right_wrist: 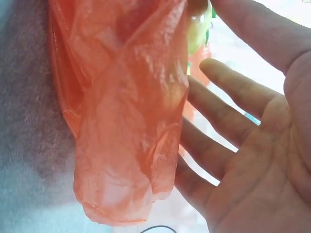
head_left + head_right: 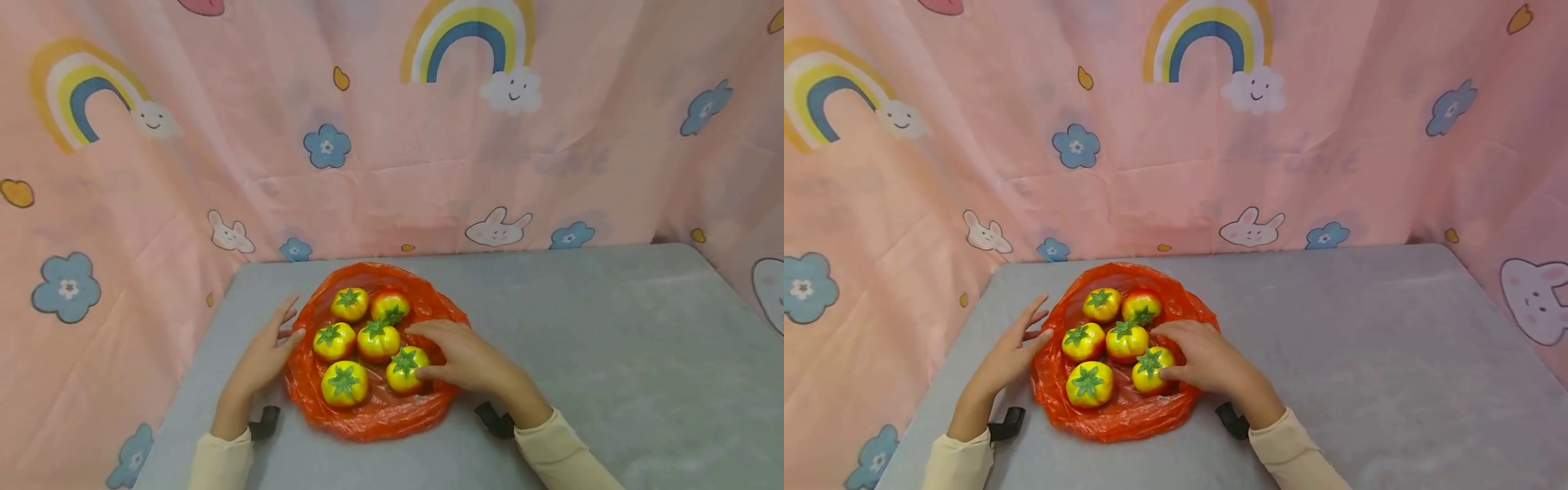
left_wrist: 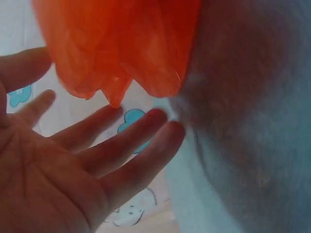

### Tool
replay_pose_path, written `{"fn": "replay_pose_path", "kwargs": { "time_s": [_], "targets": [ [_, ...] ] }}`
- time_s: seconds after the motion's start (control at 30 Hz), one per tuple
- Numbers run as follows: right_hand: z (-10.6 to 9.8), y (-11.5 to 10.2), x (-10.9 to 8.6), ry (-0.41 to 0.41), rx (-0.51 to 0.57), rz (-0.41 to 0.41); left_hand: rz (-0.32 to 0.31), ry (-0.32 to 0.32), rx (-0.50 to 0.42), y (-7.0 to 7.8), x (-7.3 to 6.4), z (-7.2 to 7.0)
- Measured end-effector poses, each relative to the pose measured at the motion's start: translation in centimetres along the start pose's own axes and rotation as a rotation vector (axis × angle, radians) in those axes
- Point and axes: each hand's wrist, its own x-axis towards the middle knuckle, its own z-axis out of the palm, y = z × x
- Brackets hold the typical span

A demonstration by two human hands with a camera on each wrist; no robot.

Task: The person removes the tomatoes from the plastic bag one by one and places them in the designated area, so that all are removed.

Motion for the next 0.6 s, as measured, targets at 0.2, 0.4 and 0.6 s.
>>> {"fn": "replay_pose_path", "kwargs": {
  "time_s": [0.2,0.4,0.6],
  "targets": [
    [0.22,0.10,-0.08,-0.032,0.040,-0.005,-0.118,-0.096,-0.167,-0.13,-0.02,-0.30],
    [0.65,-0.10,-0.16,-0.047,0.052,-0.023,-0.186,-0.108,-0.175,0.36,-0.12,-0.27],
    [0.83,-0.16,0.07,-0.078,0.065,-0.013,-0.198,-0.071,-0.198,0.75,-0.23,-0.50]
  ]
}}
